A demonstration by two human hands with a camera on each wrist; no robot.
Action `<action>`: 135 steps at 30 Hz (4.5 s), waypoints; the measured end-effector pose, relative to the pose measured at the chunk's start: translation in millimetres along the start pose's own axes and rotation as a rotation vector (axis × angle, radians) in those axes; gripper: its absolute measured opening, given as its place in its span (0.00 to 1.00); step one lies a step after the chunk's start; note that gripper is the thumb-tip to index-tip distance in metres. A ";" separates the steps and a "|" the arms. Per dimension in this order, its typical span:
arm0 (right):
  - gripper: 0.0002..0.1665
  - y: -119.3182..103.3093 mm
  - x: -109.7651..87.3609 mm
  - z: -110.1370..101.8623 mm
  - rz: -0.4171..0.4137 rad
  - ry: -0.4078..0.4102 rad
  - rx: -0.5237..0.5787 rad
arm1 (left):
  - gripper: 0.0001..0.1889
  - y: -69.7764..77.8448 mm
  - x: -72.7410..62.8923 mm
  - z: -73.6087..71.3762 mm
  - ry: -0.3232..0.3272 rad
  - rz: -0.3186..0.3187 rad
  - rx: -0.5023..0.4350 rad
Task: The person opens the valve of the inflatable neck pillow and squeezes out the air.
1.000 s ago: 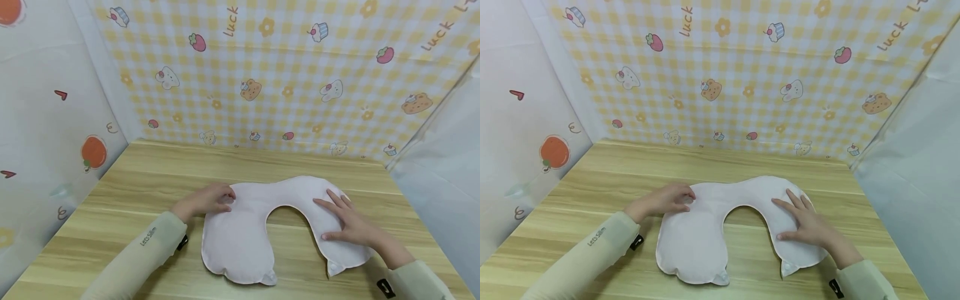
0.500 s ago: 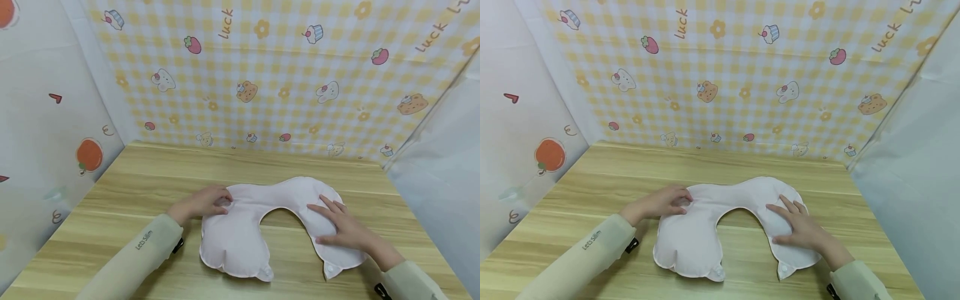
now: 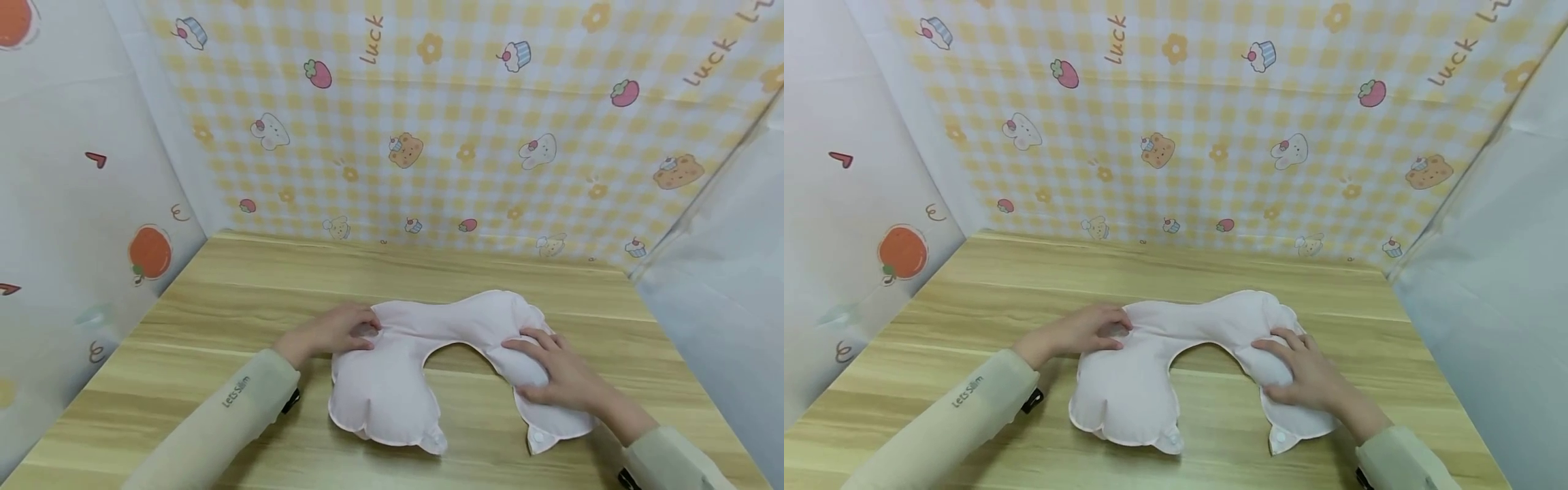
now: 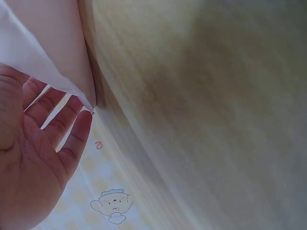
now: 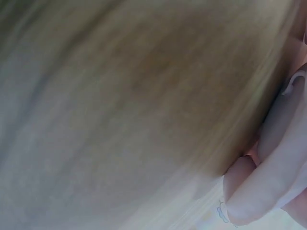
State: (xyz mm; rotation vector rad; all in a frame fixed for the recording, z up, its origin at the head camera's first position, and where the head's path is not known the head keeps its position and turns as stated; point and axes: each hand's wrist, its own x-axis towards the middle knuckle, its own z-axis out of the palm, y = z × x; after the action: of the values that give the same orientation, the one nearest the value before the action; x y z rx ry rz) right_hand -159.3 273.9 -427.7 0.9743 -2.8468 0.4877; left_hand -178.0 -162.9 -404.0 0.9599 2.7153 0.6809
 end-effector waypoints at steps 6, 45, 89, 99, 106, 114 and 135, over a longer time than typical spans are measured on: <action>0.40 4.0 2.2 2.5 -0.049 0.048 -0.018 | 0.14 0.2 0.5 0.5 0.007 -0.002 -0.003; 0.26 6.5 -1.7 6.8 -0.093 0.119 0.017 | 0.13 1.1 3.4 4.9 0.001 0.052 0.034; 0.39 7.7 -19.6 -9.5 -0.114 -0.059 -0.007 | 0.20 2.1 1.8 0.6 -0.031 -0.023 0.018; 0.34 8.1 -12.9 0.9 -0.174 0.052 -0.036 | 0.20 4.2 0.9 1.2 -0.033 -0.032 0.010; 0.34 7.8 -8.8 2.9 -0.201 0.080 -0.066 | 0.20 6.0 2.1 1.9 -0.039 -0.051 0.001; 0.34 7.9 -9.6 4.8 -0.201 0.094 -0.086 | 0.20 4.3 2.2 5.7 -0.049 -0.058 -0.010; 0.38 4.5 -17.4 9.3 -0.120 0.096 -0.040 | 0.21 -2.7 0.1 4.1 -0.048 -0.038 0.006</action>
State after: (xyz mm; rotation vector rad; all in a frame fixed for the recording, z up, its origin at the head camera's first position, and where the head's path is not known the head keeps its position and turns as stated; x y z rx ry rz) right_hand -148.2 284.2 -441.0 1.0768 -2.6835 0.4515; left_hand -178.3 -163.1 -408.9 0.9114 2.6882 0.6355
